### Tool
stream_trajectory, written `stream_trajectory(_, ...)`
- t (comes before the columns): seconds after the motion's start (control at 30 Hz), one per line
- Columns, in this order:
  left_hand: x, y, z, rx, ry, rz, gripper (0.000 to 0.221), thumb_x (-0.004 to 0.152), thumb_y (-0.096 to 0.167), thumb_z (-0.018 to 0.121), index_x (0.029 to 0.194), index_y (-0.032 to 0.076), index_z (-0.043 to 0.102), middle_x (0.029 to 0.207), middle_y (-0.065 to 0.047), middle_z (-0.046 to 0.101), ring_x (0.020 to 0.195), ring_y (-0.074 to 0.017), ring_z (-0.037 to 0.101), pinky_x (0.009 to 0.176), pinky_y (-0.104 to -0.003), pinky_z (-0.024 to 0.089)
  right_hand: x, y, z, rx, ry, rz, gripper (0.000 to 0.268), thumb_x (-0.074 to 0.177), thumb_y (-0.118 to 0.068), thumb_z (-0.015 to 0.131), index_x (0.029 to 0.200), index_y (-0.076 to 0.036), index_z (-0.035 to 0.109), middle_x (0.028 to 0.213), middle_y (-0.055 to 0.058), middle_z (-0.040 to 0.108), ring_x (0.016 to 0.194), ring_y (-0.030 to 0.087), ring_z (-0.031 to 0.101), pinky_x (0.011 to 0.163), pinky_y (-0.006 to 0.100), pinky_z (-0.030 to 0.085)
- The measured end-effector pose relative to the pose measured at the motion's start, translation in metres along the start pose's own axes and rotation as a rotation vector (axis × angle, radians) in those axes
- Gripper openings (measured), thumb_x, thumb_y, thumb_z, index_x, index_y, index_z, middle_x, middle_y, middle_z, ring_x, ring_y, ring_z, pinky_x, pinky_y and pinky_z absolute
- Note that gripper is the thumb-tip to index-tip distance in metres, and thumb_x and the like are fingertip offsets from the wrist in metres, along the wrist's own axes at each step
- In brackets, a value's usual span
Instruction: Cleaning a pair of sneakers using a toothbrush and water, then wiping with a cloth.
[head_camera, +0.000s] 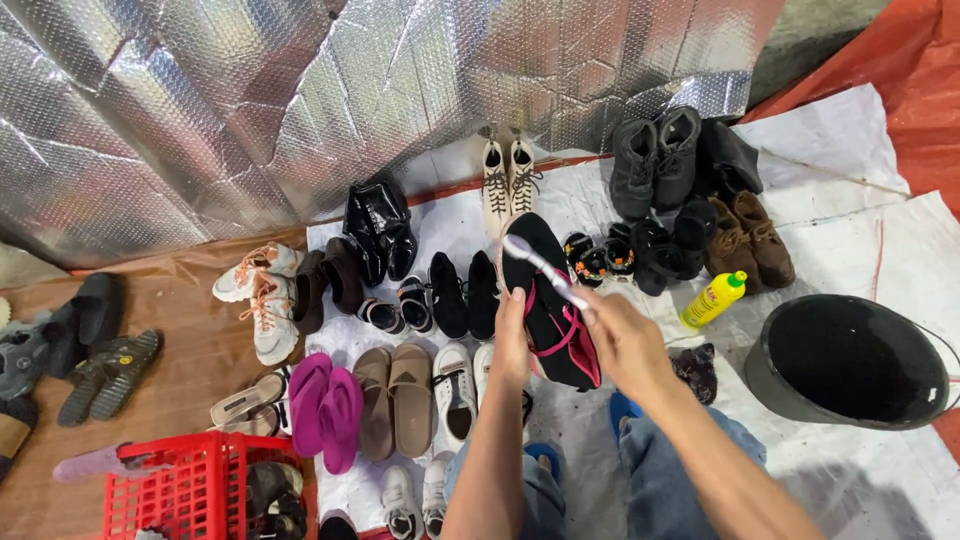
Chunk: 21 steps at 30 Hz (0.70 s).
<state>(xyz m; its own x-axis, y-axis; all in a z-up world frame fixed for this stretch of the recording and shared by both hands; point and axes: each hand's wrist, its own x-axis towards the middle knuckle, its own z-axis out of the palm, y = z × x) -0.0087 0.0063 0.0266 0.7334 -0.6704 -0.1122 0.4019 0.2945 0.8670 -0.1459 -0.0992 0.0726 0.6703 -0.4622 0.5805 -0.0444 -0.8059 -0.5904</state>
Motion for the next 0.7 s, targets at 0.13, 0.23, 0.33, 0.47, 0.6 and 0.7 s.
stream_trajectory(0.13, -0.004, 0.018, 0.017, -0.153, -0.004, -0.027, 0.088, 0.109, 0.051, 0.058, 0.174, 0.011, 0.014, 0.176, -0.023, 0.024, 0.157, -0.0376, 0.038, 0.124, -0.052, 0.041, 0.009, 0.020, -0.006, 0.025, 0.095, 0.013, 0.035, 0.107, -0.009, 0.061, 0.140, -0.013, 0.075, 0.100, 0.016, 0.076, 0.087, 0.037, 0.075, 0.078, 0.045, 0.061)
stream_trajectory(0.23, -0.002, 0.017, 0.017, -0.259, 0.039, -0.080, 0.100, 0.107, 0.057, 0.059, 0.173, 0.007, 0.003, 0.176, -0.029, 0.017, 0.159, -0.0446, 0.031, 0.127, -0.058, 0.032, 0.002, 0.019, -0.007, 0.079, 0.092, 0.062, 0.037, 0.106, -0.006, 0.062, 0.140, -0.015, 0.076, 0.097, 0.014, 0.077, 0.085, 0.031, 0.076, 0.080, 0.042, 0.061)
stream_trajectory(0.33, 0.016, -0.023, -0.011, -0.347, -0.010, -0.137, 0.085, 0.106, 0.062, 0.059, 0.167, 0.007, 0.039, 0.160, -0.028, 0.051, 0.143, -0.0400, 0.056, 0.115, -0.055, 0.050, 0.003, -0.001, -0.005, 0.088, 0.070, 0.023, 0.036, 0.107, -0.010, 0.061, 0.139, -0.016, 0.076, 0.091, 0.011, 0.075, 0.078, 0.029, 0.074, 0.075, 0.039, 0.060)
stream_trajectory(0.47, 0.019, -0.034, -0.020, -0.438, -0.031, -0.188, 0.082, 0.102, 0.066, 0.062, 0.154, 0.003, 0.059, 0.147, -0.030, 0.064, 0.130, -0.0414, 0.067, 0.106, -0.056, 0.057, 0.009, -0.005, -0.002, 0.101, 0.081, -0.006, 0.036, 0.107, -0.008, 0.061, 0.139, -0.013, 0.076, 0.093, 0.015, 0.076, 0.083, 0.034, 0.075, 0.077, 0.042, 0.061)
stream_trajectory(0.6, 0.031, -0.057, -0.036, -0.514, 0.019, -0.194, 0.082, 0.100, 0.069, 0.063, 0.144, 0.000, 0.068, 0.137, -0.030, 0.070, 0.121, -0.0417, 0.072, 0.100, -0.056, 0.060, -0.002, 0.010, -0.002, 0.096, 0.082, -0.001, 0.037, 0.106, -0.004, 0.063, 0.141, -0.009, 0.075, 0.095, 0.022, 0.075, 0.085, 0.040, 0.074, 0.078, 0.047, 0.059)
stream_trajectory(0.7, 0.035, -0.060, -0.045, -0.558, 0.031, -0.210, 0.077, 0.100, 0.070, 0.062, 0.138, 0.005, 0.073, 0.133, -0.026, 0.073, 0.116, -0.0390, 0.075, 0.099, -0.053, 0.062, -0.008, 0.006, -0.016, 0.080, 0.038, 0.087, 0.036, 0.107, -0.006, 0.063, 0.141, -0.009, 0.075, 0.086, 0.017, 0.074, 0.077, 0.030, 0.073, 0.074, 0.041, 0.059)
